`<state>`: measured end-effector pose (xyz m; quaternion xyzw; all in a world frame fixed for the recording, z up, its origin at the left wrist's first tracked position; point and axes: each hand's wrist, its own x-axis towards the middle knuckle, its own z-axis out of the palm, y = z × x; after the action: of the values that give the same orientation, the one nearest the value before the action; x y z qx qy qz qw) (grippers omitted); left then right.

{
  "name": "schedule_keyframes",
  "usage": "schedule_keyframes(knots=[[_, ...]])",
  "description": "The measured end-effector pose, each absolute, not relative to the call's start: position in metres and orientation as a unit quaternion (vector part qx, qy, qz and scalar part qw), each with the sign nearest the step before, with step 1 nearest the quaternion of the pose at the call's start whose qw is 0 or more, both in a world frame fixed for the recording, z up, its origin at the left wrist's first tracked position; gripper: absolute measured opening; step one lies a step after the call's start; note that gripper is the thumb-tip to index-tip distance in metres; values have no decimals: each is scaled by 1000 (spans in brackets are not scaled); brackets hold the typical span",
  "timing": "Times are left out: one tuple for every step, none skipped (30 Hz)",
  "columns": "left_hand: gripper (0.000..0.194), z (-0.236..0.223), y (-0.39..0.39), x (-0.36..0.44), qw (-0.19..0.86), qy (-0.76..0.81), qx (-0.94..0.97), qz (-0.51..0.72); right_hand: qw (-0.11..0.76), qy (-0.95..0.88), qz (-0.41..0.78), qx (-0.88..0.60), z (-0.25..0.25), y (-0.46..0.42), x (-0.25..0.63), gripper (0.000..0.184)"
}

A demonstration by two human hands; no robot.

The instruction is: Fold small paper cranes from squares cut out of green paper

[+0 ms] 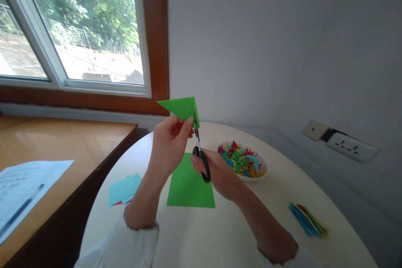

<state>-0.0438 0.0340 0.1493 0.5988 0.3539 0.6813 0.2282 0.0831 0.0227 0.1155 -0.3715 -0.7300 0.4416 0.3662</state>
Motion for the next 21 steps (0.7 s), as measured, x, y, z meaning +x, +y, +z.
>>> schedule_keyframes(knots=[[23,149,34,-44,229,355,598,681,366,-729,444,-371,115,23,83,37],[23,150,34,-44,230,356,597,681,367,-728,445,-370,115,23,83,37],[24,150,34,-44,231,356,597,681,368,-729,444,-369,114,23,83,37],[24,150,33,-44,232,356,597,681,370,-730,442,-368,114,23,83,37],[24,151,33,-44,232,356,597,681,371,-731,440,-367,114,23,83,38],[23,151,33,-44,232,355,597,681,372,-731,439,-367,113,23,83,38],[23,151,33,-44,231,355,598,681,373,-731,438,-367,113,23,83,38],[23,151,33,-44,231,355,598,681,373,-730,439,-367,113,23,83,38],[22,152,33,-44,230,355,599,680,372,-730,440,-367,113,23,83,38],[22,152,32,-44,229,355,599,680,372,-730,441,-367,113,23,83,38],[22,152,32,-44,229,356,600,679,372,-729,442,-367,112,23,83,38],[22,152,32,-45,228,356,600,679,372,-729,442,-367,112,23,83,38],[22,152,32,-45,228,356,601,678,371,-729,443,-367,112,23,83,37],[22,152,32,-45,228,356,601,678,371,-729,443,-367,112,23,84,37],[21,151,32,-45,228,356,602,678,371,-728,443,-368,112,23,84,37],[21,151,32,-45,229,356,602,678,371,-728,443,-368,112,23,84,37],[21,151,32,-45,230,356,601,678,372,-728,442,-368,112,23,84,37],[21,151,32,-45,230,356,601,678,372,-729,442,-368,112,23,84,37],[21,151,32,-45,231,355,601,678,372,-729,441,-368,112,23,84,37],[22,151,32,-45,231,354,600,679,372,-729,440,-369,112,23,84,37],[22,151,32,-45,232,354,600,680,372,-729,439,-370,112,24,84,37]])
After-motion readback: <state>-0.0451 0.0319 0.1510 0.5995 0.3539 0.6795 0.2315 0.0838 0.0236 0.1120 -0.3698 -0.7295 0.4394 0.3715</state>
